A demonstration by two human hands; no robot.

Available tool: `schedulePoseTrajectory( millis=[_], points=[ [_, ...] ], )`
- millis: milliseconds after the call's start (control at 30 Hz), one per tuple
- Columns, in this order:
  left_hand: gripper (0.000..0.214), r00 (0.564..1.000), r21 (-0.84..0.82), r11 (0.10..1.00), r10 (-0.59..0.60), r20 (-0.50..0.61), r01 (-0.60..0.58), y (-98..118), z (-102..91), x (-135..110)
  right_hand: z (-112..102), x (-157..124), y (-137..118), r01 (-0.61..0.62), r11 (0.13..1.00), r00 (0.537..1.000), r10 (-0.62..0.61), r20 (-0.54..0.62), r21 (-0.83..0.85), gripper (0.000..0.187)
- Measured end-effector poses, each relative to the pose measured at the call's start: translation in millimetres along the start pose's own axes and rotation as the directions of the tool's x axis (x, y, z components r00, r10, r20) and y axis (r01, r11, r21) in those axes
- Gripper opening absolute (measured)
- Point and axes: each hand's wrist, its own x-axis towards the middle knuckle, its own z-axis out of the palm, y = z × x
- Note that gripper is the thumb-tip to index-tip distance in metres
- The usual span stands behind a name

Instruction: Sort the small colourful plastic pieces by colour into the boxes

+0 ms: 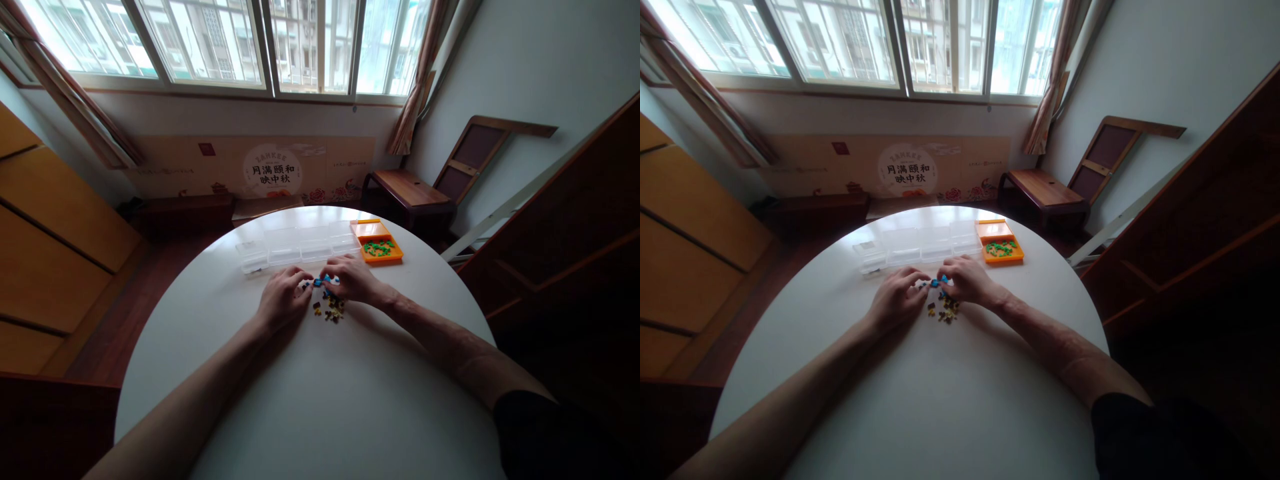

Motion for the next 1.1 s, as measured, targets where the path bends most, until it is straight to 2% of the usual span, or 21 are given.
schedulePoseTrajectory(
  millis=[167, 533, 633, 733, 800, 900, 1000, 1100],
  points=[
    [0.021, 1.0, -0.023, 0.999, 0.028, -0.002, -0.028, -2.1, 0.9, -0.7, -3.7, 1.8, -5.2, 0.001, 0.996, 0.999, 0.003, 0.044, -0.086, 0.006],
    [0.02, 1.0, 0.012, 1.0, 0.001, 0.006, -0.001, 1.1, -1.3, 0.9, -8.9, 9.9, -13.2, 0.099, 0.967, 0.988, -0.068, 0.138, -0.235, 0.016],
    [0.02, 1.0, 0.016, 1.0, 0.001, 0.005, -0.001, 1.0, -1.4, 0.7, -6.8, 10.2, -12.2, 0.09, 0.975, 0.992, -0.07, 0.106, -0.204, 0.013],
    [0.02, 1.0, 0.017, 1.0, 0.0, 0.006, 0.0, 0.9, -1.6, 0.1, -10.2, 6.8, -5.6, 0.052, 0.993, 0.999, -0.051, 0.014, -0.103, 0.01],
    [0.02, 1.0, 0.011, 1.0, -0.003, 0.012, 0.003, 1.2, -1.8, -0.3, -18.1, 1.6, 5.0, -0.009, 0.999, 0.997, 0.006, -0.072, -0.042, 0.009],
    [0.02, 1.0, -0.007, 1.0, -0.006, 0.015, 0.006, 1.5, -1.9, -1.0, -35.4, -10.7, 33.4, -0.14, 0.99, 0.971, 0.139, -0.192, 0.01, 0.01],
    [0.02, 1.0, -0.015, 1.0, -0.008, 0.016, 0.009, 0.9, -1.8, -1.3, -50.0, -26.6, 71.7, -0.258, 0.965, 0.93, 0.263, -0.256, 0.053, 0.012],
    [0.021, 1.0, -0.015, 1.0, -0.008, 0.022, 0.009, -0.1, -1.8, -1.0, -55.1, -42.5, 105.5, -0.402, 0.916, 0.862, 0.384, -0.331, 0.015, 0.015]
  ],
)
